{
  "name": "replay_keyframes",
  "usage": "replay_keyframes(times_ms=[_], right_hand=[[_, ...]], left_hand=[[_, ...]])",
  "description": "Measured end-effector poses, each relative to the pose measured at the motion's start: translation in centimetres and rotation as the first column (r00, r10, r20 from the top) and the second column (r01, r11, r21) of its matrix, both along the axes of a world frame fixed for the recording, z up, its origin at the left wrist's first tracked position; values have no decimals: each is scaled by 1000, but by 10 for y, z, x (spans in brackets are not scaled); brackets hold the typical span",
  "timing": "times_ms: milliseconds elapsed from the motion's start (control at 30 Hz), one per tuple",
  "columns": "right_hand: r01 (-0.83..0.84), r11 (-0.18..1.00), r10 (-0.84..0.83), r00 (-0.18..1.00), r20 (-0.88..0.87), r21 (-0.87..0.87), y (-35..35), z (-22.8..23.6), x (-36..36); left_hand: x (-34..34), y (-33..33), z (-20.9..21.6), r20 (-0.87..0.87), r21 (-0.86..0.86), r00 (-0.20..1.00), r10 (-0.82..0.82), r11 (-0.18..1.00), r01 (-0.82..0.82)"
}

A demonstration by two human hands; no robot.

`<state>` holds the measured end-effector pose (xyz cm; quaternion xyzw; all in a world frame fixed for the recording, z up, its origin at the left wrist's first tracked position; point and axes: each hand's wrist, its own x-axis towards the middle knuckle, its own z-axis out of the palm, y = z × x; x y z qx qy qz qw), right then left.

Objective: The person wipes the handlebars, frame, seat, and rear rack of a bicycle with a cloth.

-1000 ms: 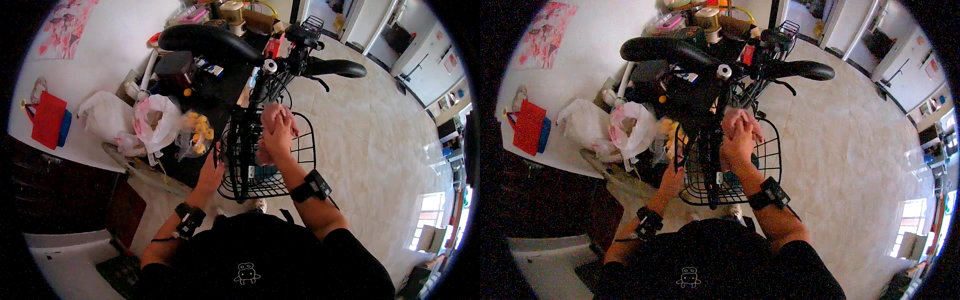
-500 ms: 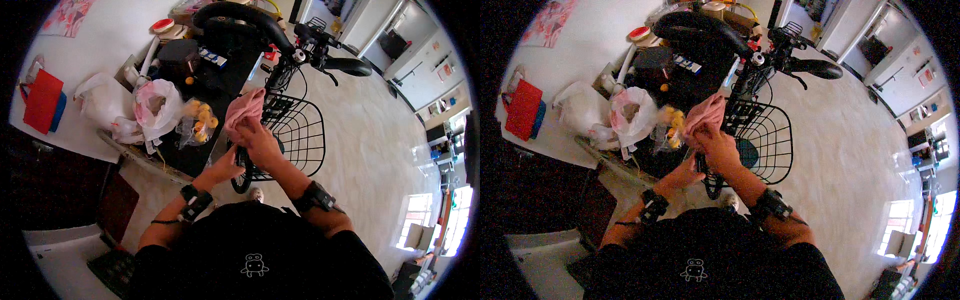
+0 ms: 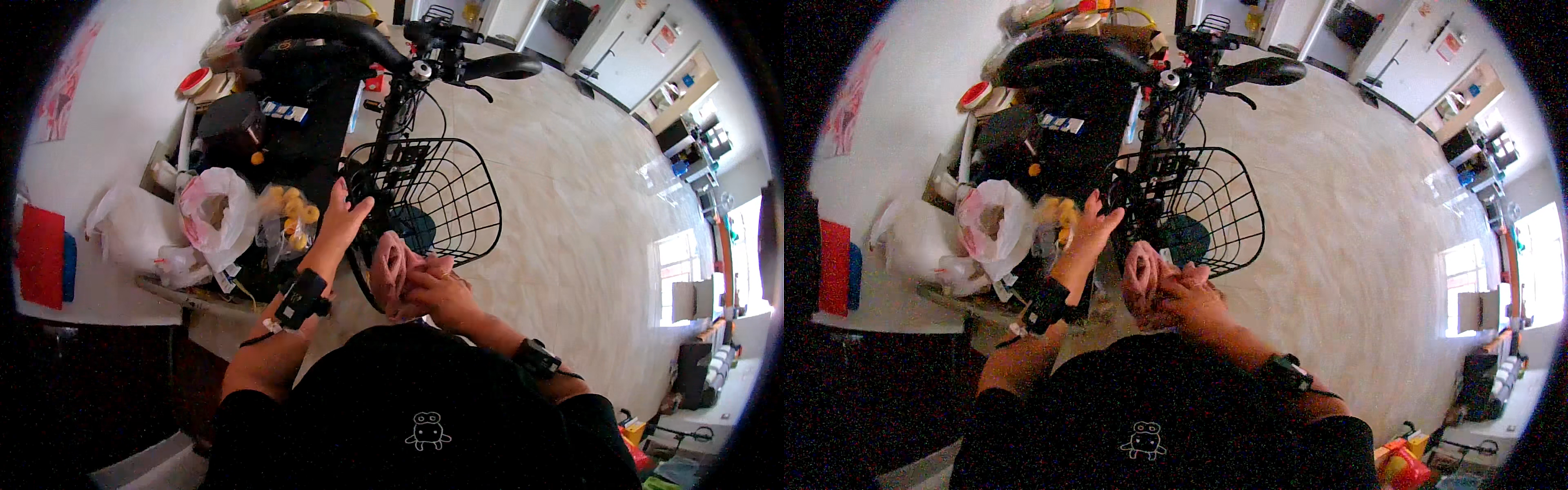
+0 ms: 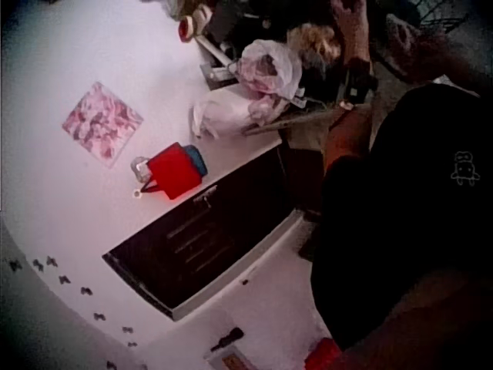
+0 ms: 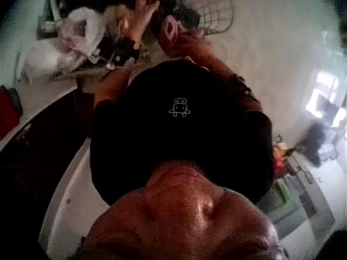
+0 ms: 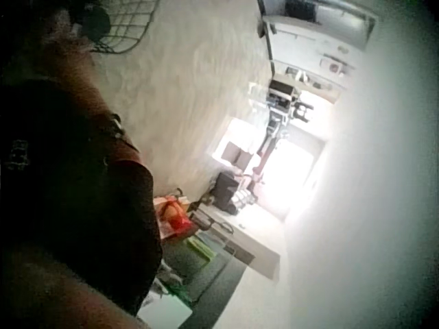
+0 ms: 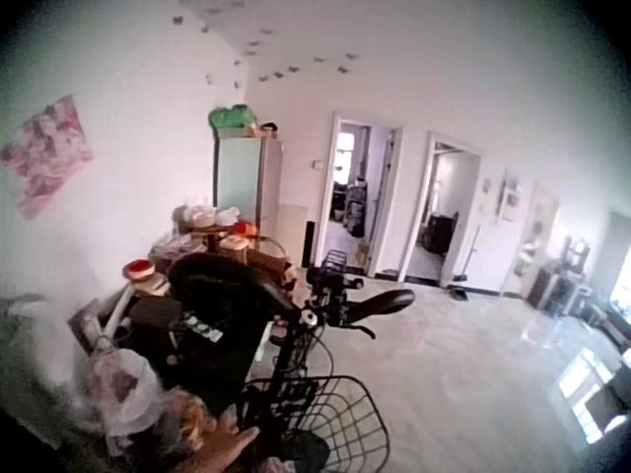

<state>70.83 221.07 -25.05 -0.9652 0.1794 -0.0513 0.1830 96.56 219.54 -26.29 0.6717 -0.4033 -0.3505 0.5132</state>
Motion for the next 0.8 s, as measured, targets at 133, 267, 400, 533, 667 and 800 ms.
replay_keyframes(times_ms=[133,267,400,533,667,800], right_hand=[[364,869,-359,930,-80,336,-34,2,-34],[317,392,-799,583,149,864,-113,-35,-62],[75,416,-801,503,325,906,-145,-17,23],[145,594,-607,726,323,791,-126,-11,131],[339,776,-522,819,239,532,-104,-102,174],[293,772,-272,954,-123,565,-118,-138,161]], left_hand=[[-16,-10,23,289,193,956,56,974,-116],[-18,-11,32,227,228,973,43,969,-95],[-16,-9,14,224,157,974,46,984,-83],[2,-5,-32,270,-33,963,0,999,9],[-22,-6,12,334,66,940,69,993,-96],[-12,-6,-8,155,-5,988,18,1000,-17]])
